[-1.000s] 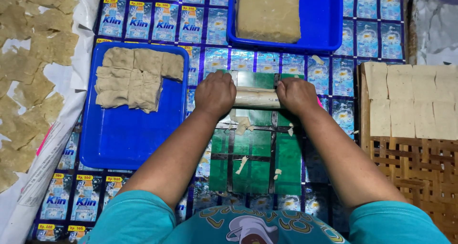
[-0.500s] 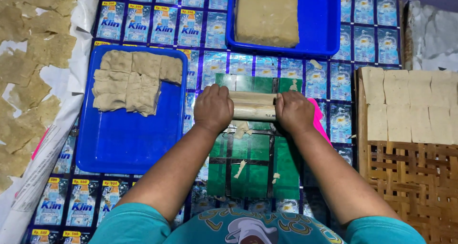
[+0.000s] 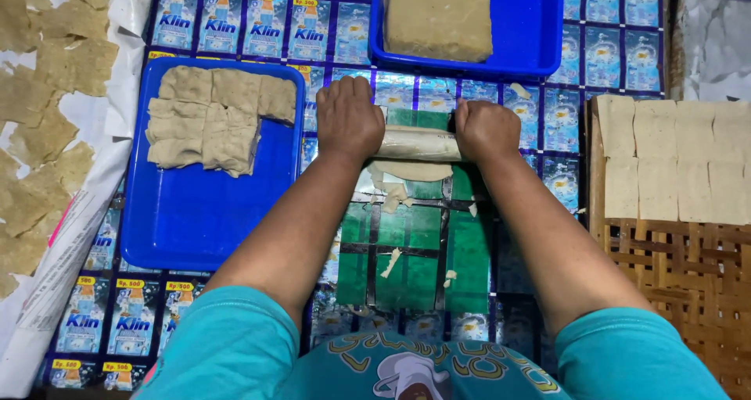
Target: Flattening, trimming, and arranging thin dough wrappers for food preparation at a floor-level workstation.
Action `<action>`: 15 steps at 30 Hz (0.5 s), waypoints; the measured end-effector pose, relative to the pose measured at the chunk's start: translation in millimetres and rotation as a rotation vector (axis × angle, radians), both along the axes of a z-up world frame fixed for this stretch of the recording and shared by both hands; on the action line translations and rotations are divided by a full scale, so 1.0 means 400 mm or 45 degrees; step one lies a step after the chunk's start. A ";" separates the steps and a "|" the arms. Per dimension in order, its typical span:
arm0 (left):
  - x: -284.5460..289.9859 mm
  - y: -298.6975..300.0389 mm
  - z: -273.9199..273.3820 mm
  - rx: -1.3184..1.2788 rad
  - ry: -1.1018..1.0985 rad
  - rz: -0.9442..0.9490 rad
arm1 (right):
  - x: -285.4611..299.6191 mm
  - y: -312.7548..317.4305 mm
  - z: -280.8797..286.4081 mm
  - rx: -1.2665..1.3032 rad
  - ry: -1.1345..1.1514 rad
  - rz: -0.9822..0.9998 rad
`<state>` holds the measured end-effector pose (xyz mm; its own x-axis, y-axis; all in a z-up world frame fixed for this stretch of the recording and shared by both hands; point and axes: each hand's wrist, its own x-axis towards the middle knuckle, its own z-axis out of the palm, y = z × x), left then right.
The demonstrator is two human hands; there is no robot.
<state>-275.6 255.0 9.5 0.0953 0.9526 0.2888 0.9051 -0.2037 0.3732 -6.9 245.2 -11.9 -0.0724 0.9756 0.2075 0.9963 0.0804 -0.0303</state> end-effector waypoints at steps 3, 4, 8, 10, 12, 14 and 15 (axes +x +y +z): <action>-0.006 -0.052 0.030 -0.183 0.073 -0.034 | 0.002 -0.017 -0.033 -0.123 0.061 0.007; -0.005 -0.063 0.044 -0.175 0.073 -0.032 | 0.003 -0.020 -0.036 -0.116 0.060 0.009; -0.002 -0.151 0.057 -0.291 0.136 -0.049 | -0.008 -0.103 -0.023 0.111 0.069 0.169; 0.003 -0.176 0.046 -0.263 0.135 -0.045 | -0.027 -0.145 0.025 0.130 0.088 0.181; -0.003 -0.193 0.024 -0.137 0.156 -0.058 | -0.065 -0.180 0.087 0.066 0.139 0.172; -0.013 -0.212 0.002 -0.108 0.172 -0.074 | -0.046 -0.191 0.023 0.133 0.124 0.215; -0.014 -0.214 -0.007 -0.071 0.184 -0.096 | -0.033 -0.190 -0.006 0.209 0.104 0.252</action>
<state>-281.4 169.5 6.7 0.2036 0.9554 0.2141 0.9331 -0.2556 0.2529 -20.3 169.2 -14.2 -0.2349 0.8968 0.3749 0.9555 0.2839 -0.0806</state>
